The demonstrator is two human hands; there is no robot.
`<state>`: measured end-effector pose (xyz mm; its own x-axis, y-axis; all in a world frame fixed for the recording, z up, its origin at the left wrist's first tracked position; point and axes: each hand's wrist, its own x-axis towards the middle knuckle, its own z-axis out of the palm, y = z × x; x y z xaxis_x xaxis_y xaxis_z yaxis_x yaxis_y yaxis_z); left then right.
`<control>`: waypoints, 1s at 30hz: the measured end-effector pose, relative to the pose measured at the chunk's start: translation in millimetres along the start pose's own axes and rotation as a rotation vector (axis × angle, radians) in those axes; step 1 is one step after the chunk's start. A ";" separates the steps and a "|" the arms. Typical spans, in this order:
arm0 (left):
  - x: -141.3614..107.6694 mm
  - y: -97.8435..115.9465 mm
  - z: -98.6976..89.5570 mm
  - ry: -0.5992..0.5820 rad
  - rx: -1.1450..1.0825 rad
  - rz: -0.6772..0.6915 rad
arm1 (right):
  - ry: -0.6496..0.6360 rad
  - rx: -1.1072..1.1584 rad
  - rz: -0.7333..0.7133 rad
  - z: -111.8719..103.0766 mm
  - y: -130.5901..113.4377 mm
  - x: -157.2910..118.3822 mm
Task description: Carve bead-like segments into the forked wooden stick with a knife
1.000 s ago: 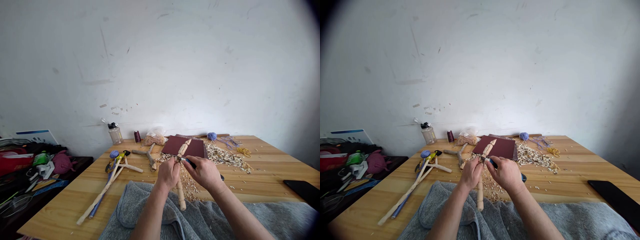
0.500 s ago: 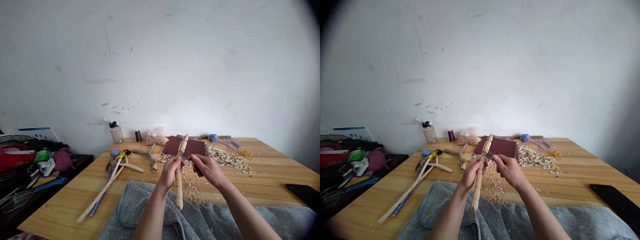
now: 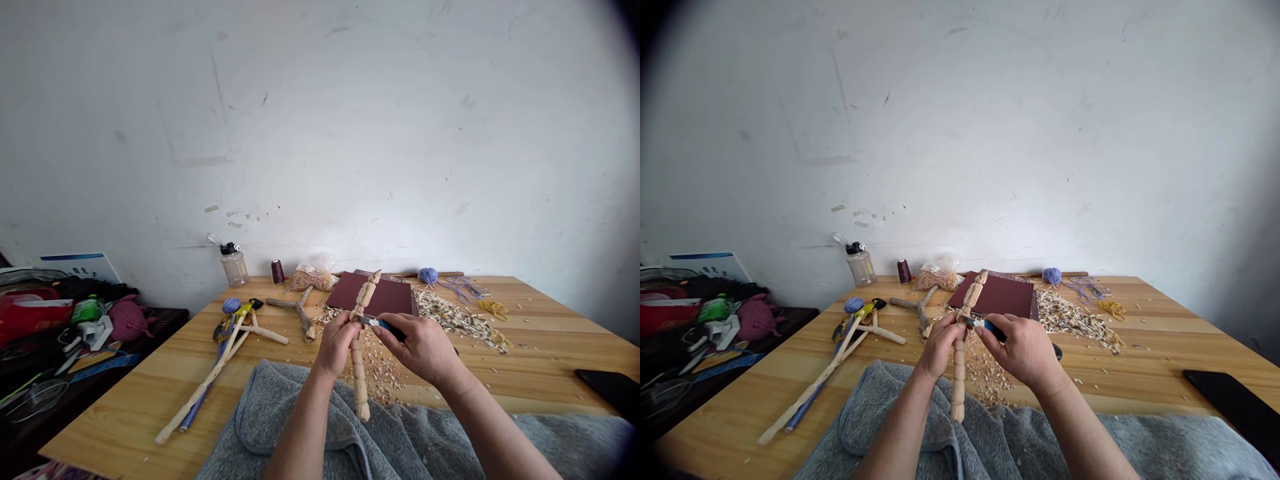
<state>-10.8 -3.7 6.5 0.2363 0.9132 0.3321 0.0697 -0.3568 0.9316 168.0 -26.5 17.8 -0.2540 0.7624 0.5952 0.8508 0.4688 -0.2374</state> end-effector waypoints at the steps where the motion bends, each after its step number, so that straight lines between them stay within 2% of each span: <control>1: -0.2 0.0 0.0 0.001 0.025 0.003 | -0.002 -0.008 0.000 -0.4 -0.2 0.0; 17: -3.7 4.7 -3.8 0.045 0.684 0.069 | -0.011 -0.168 0.049 2.3 -6.9 -0.9; 24: -4.7 7.2 6.7 0.054 0.891 0.078 | -0.022 -0.177 0.138 2.9 -11.0 0.1; 27: -6.6 8.3 13.4 0.097 0.926 0.090 | -0.046 -0.010 0.188 5.2 -8.4 2.1; 30: -7.4 7.1 16.1 0.126 0.685 0.066 | -0.127 0.415 0.259 8.3 -5.1 4.7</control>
<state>3.6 -16.2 8.3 0.1503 0.8864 0.4379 0.6642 -0.4186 0.6194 158.6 -21.6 15.5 -0.1344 0.9135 0.3841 0.6454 0.3748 -0.6655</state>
